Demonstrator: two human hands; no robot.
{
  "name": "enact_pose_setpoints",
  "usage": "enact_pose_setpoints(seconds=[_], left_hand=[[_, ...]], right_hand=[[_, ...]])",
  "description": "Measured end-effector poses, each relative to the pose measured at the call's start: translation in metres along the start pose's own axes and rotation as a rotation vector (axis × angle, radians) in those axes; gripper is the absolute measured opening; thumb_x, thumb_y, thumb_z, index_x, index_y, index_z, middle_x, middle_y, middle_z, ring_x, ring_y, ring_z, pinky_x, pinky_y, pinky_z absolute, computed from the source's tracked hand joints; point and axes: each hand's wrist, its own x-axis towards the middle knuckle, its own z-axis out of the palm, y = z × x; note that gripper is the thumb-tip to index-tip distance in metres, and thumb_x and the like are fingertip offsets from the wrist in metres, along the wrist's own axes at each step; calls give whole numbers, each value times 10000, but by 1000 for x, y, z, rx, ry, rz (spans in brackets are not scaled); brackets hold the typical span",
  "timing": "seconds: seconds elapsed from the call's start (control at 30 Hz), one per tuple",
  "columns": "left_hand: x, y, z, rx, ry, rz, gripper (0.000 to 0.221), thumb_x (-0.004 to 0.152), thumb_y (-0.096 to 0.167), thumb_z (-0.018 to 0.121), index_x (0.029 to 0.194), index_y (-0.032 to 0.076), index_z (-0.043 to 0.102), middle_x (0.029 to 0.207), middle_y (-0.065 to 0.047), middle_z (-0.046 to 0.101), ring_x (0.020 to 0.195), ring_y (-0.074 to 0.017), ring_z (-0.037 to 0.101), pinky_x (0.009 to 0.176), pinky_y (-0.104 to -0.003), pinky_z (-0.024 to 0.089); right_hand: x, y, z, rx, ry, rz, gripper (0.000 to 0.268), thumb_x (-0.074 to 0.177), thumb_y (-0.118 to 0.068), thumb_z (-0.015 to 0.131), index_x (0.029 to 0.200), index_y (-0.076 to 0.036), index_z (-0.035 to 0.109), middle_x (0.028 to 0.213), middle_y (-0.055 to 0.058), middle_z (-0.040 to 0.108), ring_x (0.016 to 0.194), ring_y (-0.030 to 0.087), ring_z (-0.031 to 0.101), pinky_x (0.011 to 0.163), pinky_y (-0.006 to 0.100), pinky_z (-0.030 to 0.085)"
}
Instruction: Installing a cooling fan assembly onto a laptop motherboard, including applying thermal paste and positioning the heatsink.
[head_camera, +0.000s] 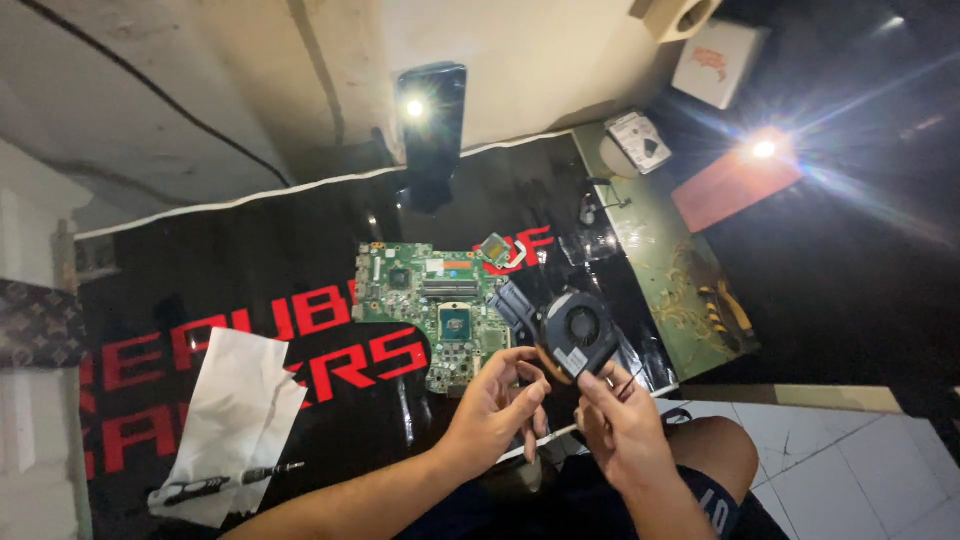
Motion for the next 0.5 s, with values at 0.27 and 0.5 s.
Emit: enact_pose_setpoints(seconds=[0.27,0.5], left_hand=[[-7,8,7,172,89,-3,122,1039,84,602,1047,5,510,782,-88,601,552,-117,582,417,-242,492],[-7,0,1,58,53,-39,179,1091,115,506,1198,-17,449,893,-125,576,619,-144,605,441,-253,525]], right_hand=[[-6,28,-15,-112,106,-40,139,914,51,676,1049,20,684,722,47,640,503,72,455,454,211,301],[-14,-35,12,-947,370,-44,403,896,12,705,1297,37,678,928,195,692,668,229,590,559,327,494]])
